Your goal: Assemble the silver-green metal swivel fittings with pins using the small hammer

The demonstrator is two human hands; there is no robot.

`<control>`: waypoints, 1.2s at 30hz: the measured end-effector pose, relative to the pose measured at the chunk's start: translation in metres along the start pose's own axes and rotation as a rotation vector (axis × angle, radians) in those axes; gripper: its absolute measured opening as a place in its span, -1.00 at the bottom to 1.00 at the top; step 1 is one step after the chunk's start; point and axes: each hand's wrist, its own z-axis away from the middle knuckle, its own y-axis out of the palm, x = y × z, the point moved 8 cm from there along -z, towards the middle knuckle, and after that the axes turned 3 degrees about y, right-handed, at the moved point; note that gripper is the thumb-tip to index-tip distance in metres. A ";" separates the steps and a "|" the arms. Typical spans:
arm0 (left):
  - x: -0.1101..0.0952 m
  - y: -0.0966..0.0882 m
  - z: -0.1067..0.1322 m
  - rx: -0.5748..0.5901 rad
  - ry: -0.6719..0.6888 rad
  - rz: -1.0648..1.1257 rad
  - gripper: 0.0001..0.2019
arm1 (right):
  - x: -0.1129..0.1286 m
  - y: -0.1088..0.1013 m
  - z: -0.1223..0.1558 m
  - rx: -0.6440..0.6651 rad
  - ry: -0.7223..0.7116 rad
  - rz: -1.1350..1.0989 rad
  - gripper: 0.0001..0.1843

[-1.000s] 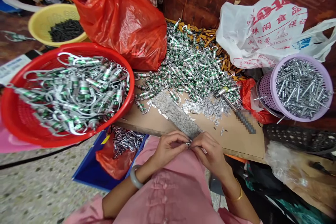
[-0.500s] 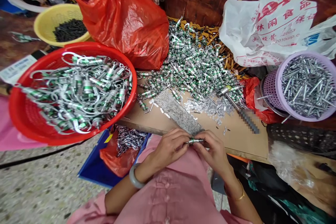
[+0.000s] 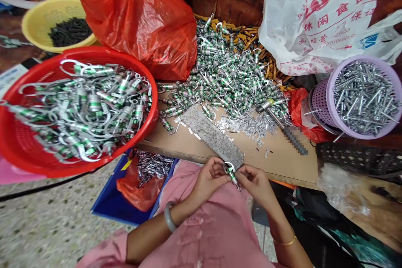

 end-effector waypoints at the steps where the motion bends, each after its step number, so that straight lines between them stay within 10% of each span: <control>1: 0.002 -0.002 -0.001 -0.032 0.012 -0.006 -0.54 | -0.001 -0.001 0.000 -0.028 0.005 0.011 -0.57; 6: -0.004 -0.007 -0.005 -0.096 0.058 -0.068 -0.60 | 0.006 -0.013 0.002 -0.100 -0.025 0.122 -0.60; 12: -0.025 -0.019 -0.009 -0.168 0.153 -0.126 -0.60 | 0.007 -0.106 0.011 -0.741 -0.119 0.668 -0.48; 21: -0.025 -0.019 -0.009 -0.152 0.146 -0.105 -0.62 | 0.002 -0.117 -0.012 -0.692 -0.025 1.022 -0.80; 26: -0.026 -0.018 -0.010 -0.134 0.141 -0.095 -0.62 | 0.023 -0.098 0.000 -0.612 -0.187 0.767 -0.74; 31: -0.026 -0.018 -0.010 -0.124 0.126 -0.079 -0.61 | 0.062 -0.027 0.001 -0.227 -0.382 0.502 -0.75; 36: -0.023 -0.017 -0.010 -0.120 0.106 -0.040 -0.62 | 0.077 0.000 -0.009 -0.214 -0.469 0.605 -0.79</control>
